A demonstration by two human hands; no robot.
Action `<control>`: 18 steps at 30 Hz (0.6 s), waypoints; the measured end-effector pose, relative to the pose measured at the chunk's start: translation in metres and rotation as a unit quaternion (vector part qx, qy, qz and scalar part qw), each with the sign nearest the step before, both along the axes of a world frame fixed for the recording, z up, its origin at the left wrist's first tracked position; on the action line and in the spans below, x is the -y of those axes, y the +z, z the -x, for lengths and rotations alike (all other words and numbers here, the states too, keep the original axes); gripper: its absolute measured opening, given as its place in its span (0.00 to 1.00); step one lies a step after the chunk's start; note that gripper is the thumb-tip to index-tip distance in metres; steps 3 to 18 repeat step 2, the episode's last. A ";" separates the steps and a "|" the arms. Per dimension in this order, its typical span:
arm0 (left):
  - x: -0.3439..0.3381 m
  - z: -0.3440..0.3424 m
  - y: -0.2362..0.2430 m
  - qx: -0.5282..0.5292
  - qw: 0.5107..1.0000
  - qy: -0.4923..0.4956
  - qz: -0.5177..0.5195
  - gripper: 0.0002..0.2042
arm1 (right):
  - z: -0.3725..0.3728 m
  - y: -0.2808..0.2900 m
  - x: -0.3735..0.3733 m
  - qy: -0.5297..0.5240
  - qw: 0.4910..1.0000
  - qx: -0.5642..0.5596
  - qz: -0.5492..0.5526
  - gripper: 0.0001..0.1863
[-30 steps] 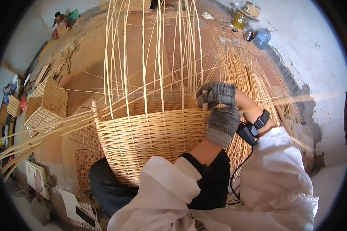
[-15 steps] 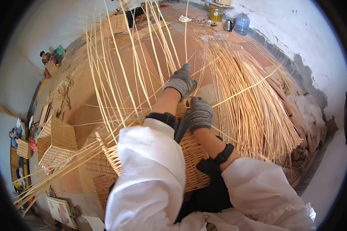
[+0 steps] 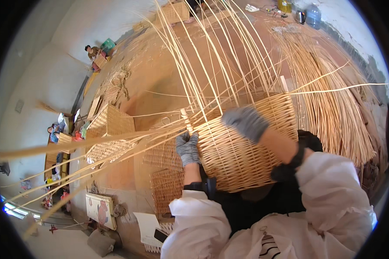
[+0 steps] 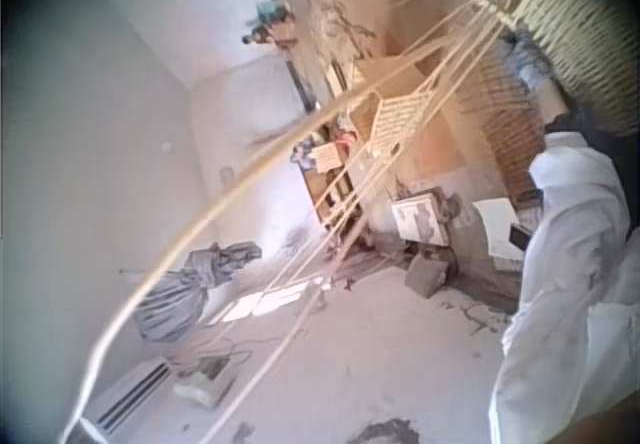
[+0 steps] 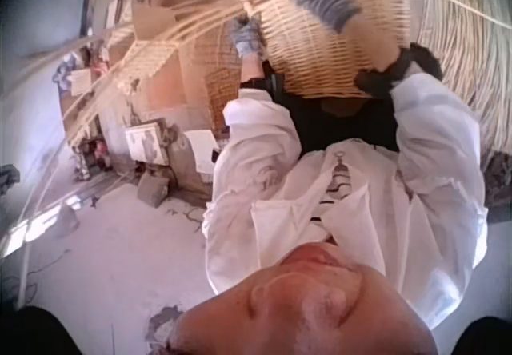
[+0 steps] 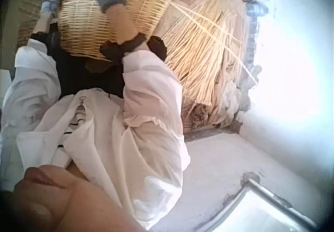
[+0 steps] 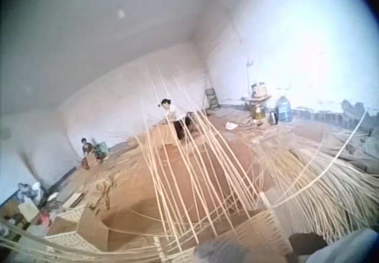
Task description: Weave a wicker basket using long wooden strips.
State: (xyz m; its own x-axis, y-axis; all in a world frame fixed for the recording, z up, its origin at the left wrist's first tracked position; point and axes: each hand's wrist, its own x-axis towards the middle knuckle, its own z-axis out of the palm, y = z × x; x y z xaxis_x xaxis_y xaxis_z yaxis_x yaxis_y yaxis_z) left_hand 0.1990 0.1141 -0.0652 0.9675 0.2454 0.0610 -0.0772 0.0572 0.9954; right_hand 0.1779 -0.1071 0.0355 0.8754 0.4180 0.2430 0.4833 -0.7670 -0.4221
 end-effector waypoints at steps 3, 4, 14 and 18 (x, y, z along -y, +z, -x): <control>-0.007 -0.008 0.003 -0.017 0.998 0.011 -0.058 0.13 | -0.005 -0.018 -0.056 0.043 0.994 -0.050 -0.088 0.10; -0.007 -0.008 0.003 -0.017 0.998 0.011 -0.058 0.13 | -0.005 -0.018 -0.056 0.043 0.994 -0.050 -0.088 0.10; -0.007 -0.008 0.003 -0.017 0.998 0.011 -0.058 0.13 | -0.005 -0.018 -0.056 0.043 0.994 -0.050 -0.088 0.10; -0.007 -0.008 0.003 -0.017 0.998 0.011 -0.058 0.13 | -0.005 -0.018 -0.056 0.043 0.994 -0.050 -0.088 0.10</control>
